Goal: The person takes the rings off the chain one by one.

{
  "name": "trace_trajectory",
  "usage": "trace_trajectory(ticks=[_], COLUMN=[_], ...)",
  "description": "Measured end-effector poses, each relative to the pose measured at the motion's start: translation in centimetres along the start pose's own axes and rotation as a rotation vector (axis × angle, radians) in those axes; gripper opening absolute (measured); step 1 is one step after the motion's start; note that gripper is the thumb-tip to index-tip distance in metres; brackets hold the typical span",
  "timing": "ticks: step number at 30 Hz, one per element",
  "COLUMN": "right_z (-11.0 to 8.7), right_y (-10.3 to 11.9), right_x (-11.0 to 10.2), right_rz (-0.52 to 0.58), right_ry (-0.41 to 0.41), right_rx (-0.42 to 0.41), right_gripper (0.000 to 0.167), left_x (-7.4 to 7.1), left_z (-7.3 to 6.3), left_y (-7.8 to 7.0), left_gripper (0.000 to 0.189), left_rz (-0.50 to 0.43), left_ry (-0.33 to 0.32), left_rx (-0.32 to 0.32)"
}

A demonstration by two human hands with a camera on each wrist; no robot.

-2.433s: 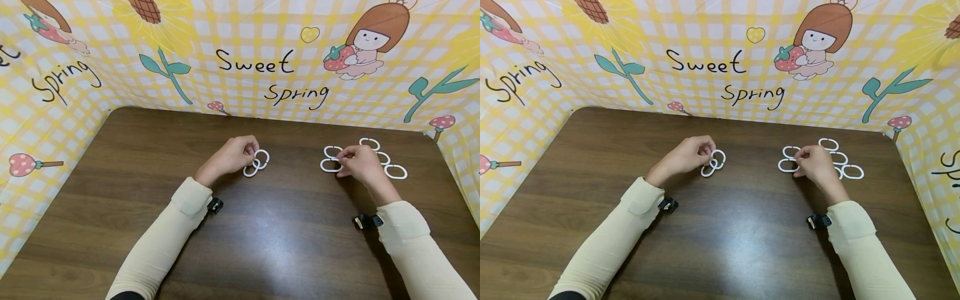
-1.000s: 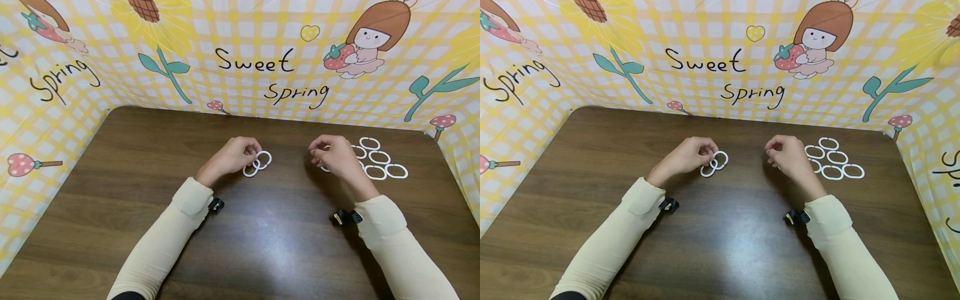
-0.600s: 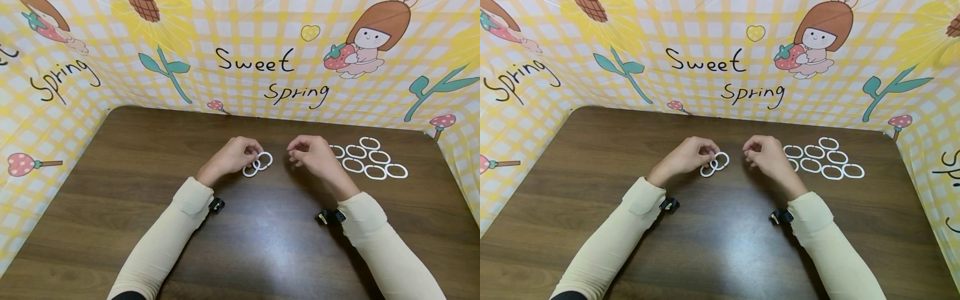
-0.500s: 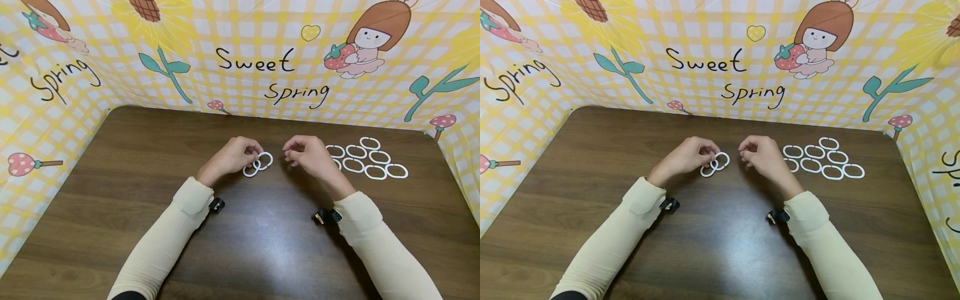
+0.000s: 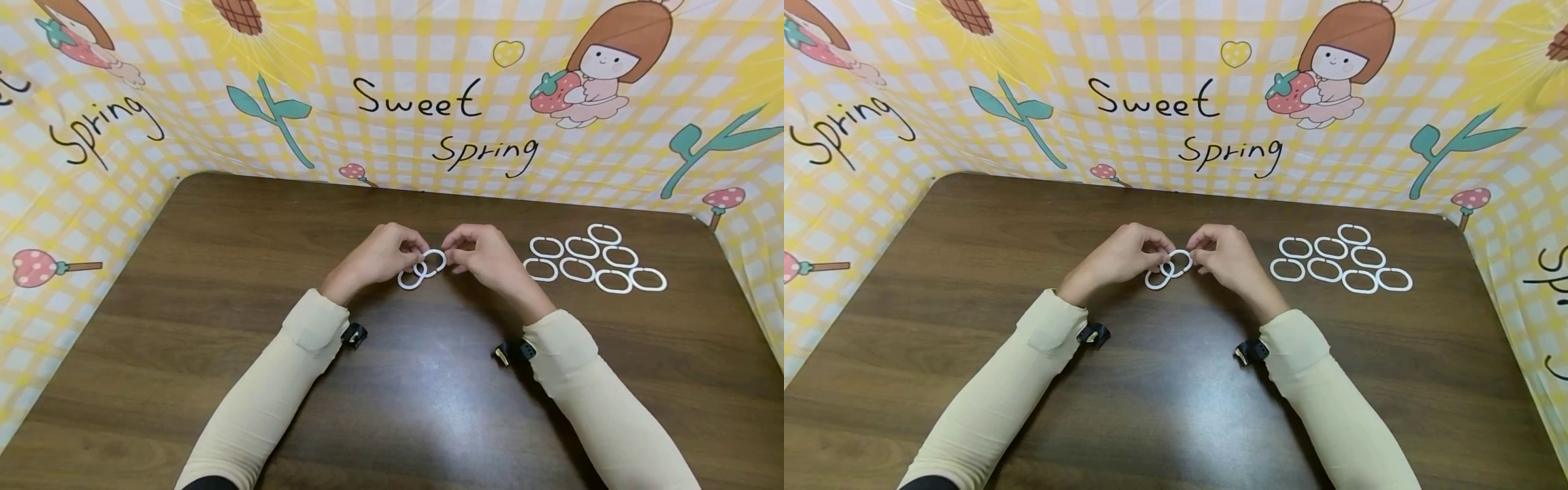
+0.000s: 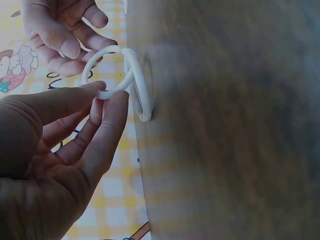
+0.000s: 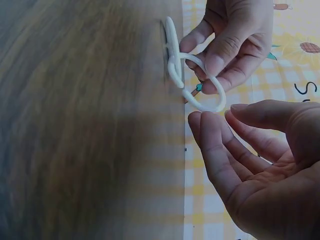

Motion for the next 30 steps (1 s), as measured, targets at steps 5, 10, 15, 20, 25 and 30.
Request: trace_trajectory(ticks=[5,10,15,20,25,30], right_z=[0.3,0.3,0.3,0.3,0.3,0.3], right_y=[0.0,0.1,0.1,0.0,-0.2,-0.2], right_x=[0.5,0.9,0.9,1.0,1.0,0.9], right_rz=[0.003,0.013,0.021,0.030,0.038,0.039], right_ry=[0.010,0.017,0.018,0.024,0.022,0.011], right_rx=[0.004,0.000,-0.003,0.000,0.009,0.020], right_gripper=[0.012,0.011,0.011,0.011,0.011,0.010], left_x=[0.0,-0.1,-0.2,-0.4,-0.7,-1.0], left_z=[0.0,-0.1,-0.2,-0.3,-0.7,-1.2], left_y=[-0.1,-0.1,0.0,0.0,0.4,0.6], left_gripper=[0.014,0.013,0.013,0.011,0.009,0.009], left_rz=[0.013,0.018,0.021,0.030,0.017,0.020], left_ry=[0.000,-0.002,-0.009,-0.029,-0.055,-0.068], left_rx=[0.004,0.006,0.009,0.014,-0.023,-0.050])
Point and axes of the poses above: each hand's wrist, its own z-axis towards the middle knuckle, its own x-axis out of the palm, y = z × x, the point moved 5 cm from there along z, towards the middle knuckle, and after that the axes turned 7 degrees about y, right-handed, at the moved point
